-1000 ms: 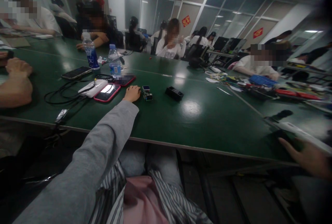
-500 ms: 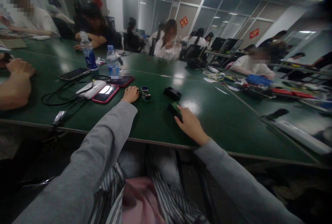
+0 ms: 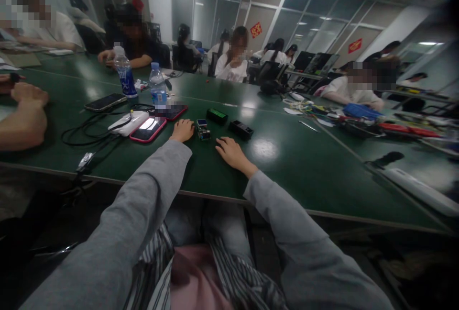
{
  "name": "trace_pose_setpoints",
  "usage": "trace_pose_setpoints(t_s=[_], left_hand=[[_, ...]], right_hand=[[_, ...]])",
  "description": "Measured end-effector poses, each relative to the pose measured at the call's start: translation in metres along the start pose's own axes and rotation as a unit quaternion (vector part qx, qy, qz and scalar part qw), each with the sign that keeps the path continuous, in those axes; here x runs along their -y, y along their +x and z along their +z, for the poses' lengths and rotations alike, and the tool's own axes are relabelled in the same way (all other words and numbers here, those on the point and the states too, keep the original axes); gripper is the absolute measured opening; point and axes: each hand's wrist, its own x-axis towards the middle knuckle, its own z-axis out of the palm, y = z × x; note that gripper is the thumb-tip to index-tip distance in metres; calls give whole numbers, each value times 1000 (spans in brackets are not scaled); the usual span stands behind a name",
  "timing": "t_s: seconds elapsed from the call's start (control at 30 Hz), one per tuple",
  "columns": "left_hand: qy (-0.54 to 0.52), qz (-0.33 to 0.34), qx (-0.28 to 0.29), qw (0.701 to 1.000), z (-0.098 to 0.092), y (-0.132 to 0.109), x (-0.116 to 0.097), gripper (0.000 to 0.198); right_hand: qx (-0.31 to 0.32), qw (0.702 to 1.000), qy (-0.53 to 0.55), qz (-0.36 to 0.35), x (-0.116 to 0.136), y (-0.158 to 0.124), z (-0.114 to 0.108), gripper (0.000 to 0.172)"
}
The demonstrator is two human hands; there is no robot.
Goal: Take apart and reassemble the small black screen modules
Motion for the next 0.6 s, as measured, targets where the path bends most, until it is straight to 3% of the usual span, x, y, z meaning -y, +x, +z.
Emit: trace_pose_setpoints(t_s=[0.1, 0.2, 0.33, 0.47, 0.6], left_hand=[[2, 1, 4, 1000, -1, -1, 1, 44], [6, 0, 6, 1000, -2, -1, 0, 44], [3, -3, 5, 1000, -2, -1, -2, 43], [-1, -8, 9, 1000, -2, 0, -2, 43], [1, -2, 12, 1000, -2, 0, -1, 45]], right_hand=[[28, 999, 4, -24, 7, -11, -6, 44], [-48, 999, -10, 5, 4, -3, -13, 43], [-183, 978, -27, 99, -30, 13, -18, 55], [-161, 971, 32, 173, -74, 17, -14, 60], [-195, 958, 90, 190, -90, 19, -10, 52]])
